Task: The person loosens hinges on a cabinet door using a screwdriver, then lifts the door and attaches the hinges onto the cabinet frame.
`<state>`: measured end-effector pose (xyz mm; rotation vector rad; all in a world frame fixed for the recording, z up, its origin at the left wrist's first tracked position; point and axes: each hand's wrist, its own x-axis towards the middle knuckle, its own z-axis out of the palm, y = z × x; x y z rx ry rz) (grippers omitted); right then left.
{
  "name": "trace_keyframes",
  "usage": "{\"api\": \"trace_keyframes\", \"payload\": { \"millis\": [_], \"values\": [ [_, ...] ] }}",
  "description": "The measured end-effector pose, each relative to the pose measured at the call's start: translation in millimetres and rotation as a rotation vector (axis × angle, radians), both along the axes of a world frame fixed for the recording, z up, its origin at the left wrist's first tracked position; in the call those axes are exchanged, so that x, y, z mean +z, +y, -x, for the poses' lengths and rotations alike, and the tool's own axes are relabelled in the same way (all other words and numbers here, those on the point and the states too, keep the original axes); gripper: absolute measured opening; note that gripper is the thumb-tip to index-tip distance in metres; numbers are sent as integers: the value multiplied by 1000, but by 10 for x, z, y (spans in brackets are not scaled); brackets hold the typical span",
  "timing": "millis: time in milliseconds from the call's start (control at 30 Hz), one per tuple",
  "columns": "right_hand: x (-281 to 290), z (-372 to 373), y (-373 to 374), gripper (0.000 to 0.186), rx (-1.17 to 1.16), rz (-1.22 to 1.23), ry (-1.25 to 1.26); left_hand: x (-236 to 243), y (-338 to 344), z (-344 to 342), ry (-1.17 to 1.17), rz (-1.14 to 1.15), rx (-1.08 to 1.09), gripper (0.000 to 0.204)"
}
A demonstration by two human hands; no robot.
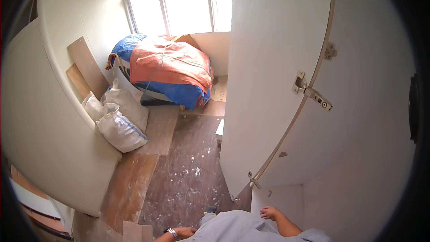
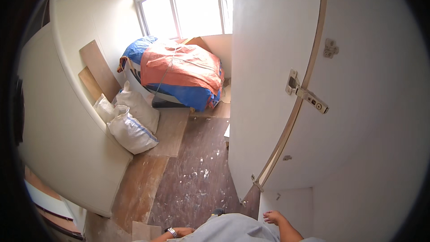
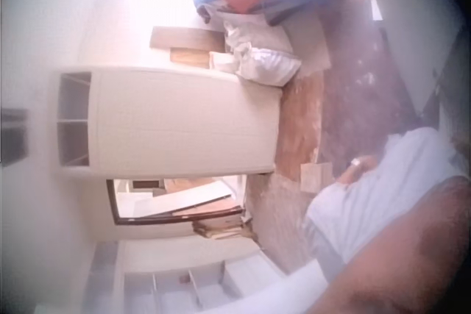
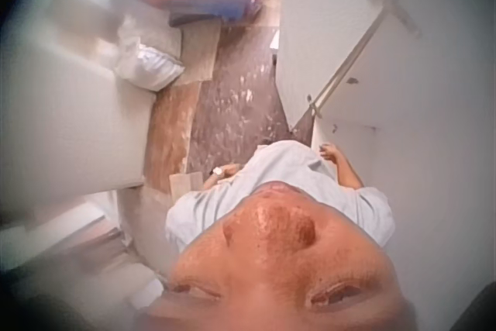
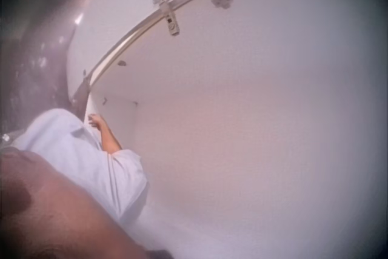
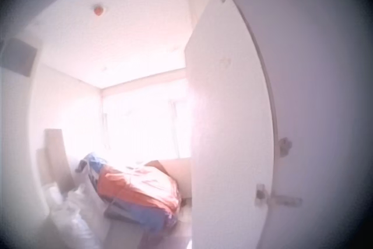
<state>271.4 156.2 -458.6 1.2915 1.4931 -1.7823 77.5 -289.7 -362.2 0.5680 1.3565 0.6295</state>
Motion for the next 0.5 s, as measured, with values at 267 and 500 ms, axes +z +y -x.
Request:
{"api": "trace_keyframes", "payload": {
  "millis": [267,500],
  "values": [
    [92,194,-62,37,-16,29,118,342,271,-159,83,-55,147,54],
    [8,180,-145,28,-50,86,129,70,433,190,-87,-130,-124,56]
  ]
}}
